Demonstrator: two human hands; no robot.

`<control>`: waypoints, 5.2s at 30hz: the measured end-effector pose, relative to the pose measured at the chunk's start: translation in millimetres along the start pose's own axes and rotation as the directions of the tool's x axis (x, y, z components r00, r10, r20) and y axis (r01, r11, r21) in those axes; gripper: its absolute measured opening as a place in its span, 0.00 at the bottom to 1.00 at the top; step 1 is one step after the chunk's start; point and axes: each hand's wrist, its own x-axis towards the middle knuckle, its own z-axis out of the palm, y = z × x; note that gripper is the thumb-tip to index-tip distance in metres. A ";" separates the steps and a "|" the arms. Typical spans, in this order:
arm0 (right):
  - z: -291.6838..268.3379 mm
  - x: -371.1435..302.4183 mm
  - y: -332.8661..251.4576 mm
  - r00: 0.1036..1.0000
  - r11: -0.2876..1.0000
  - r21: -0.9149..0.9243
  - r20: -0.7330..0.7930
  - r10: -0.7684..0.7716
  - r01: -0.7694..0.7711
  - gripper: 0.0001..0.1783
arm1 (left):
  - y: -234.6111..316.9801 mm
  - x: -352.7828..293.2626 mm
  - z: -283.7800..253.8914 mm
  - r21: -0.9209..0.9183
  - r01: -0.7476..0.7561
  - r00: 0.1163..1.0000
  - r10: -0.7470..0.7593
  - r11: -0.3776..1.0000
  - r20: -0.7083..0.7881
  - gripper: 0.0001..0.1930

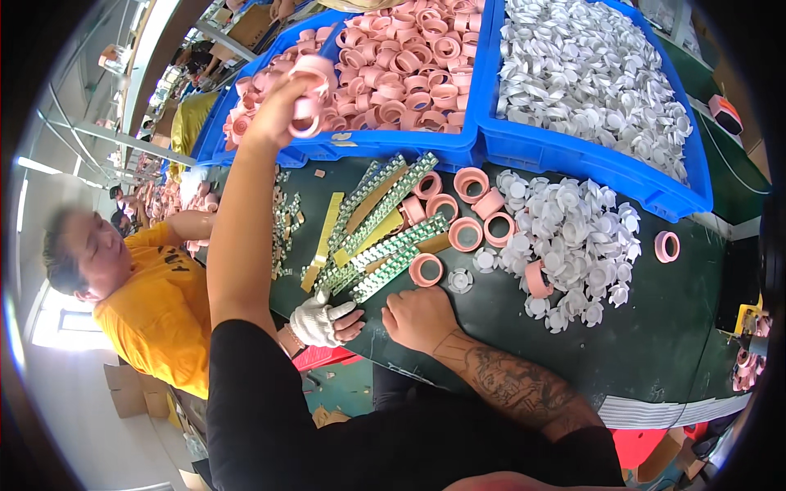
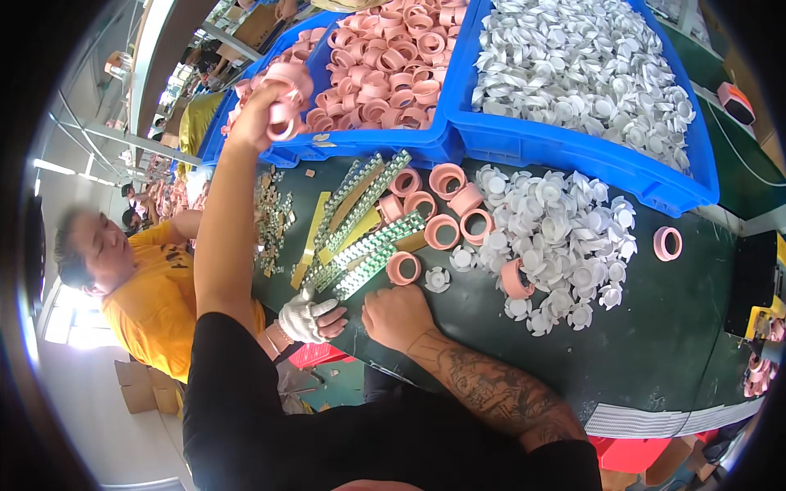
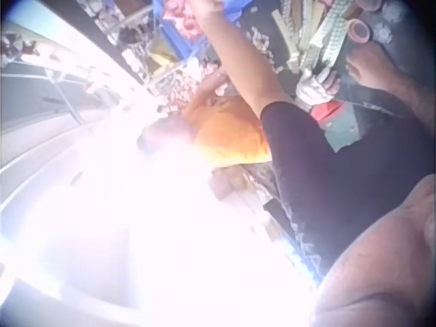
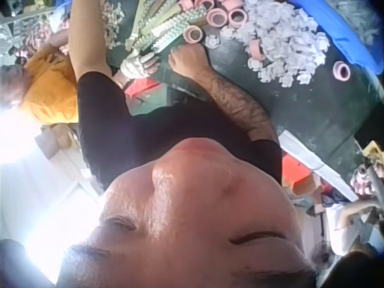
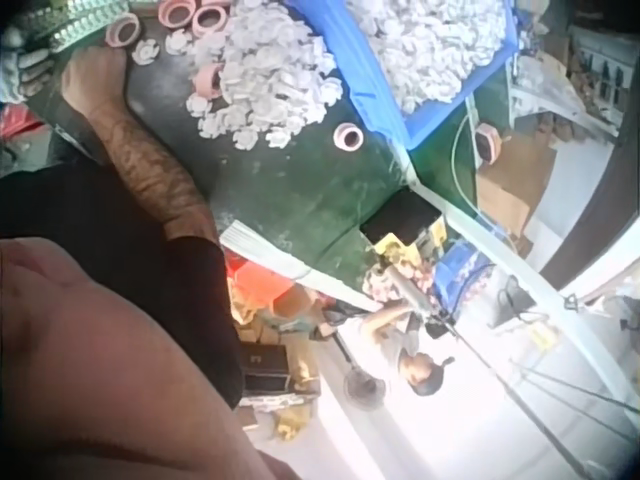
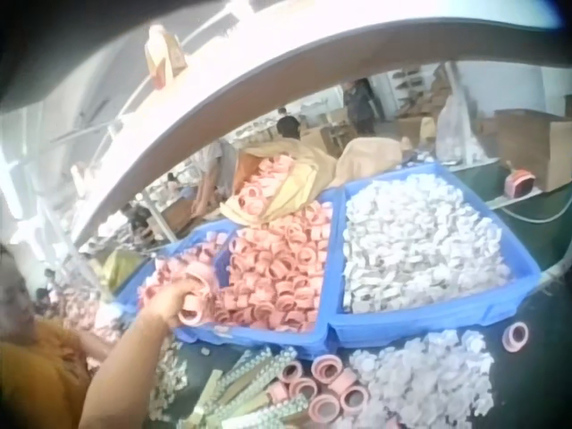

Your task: Assembling small electronic or mechanical components by applying green strips to pink circular rings on a factory assembly line.

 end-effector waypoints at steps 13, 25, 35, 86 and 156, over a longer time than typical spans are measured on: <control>-2.6 -0.8 2.0 0.998 1.000 -0.021 0.060 -0.004 0.005 0.11 | -62.9 -117.2 165.9 0.586 -0.674 0.703 0.634 0.450 0.321 0.23; 13.5 -0.4 2.1 0.986 0.994 0.091 -0.160 -0.052 0.067 0.08 | -82.9 -144.2 212.0 0.813 -0.538 0.758 0.550 0.223 0.350 0.34; -10.8 1.6 0.8 0.995 0.999 -0.007 0.095 0.041 -0.040 0.12 | -12.9 -56.4 152.4 0.687 -0.387 0.897 0.425 0.615 0.124 0.12; 9.1 -18.2 -9.4 0.980 0.979 -0.053 0.030 -0.195 0.196 0.10 | -72.1 -222.1 164.9 0.545 -0.612 0.777 0.310 0.573 0.547 0.20; -34.7 262.1 6.3 0.467 0.927 -0.358 0.842 0.270 0.109 0.58 | -197.0 -239.7 52.0 0.837 -0.148 0.833 0.523 0.527 -0.182 0.53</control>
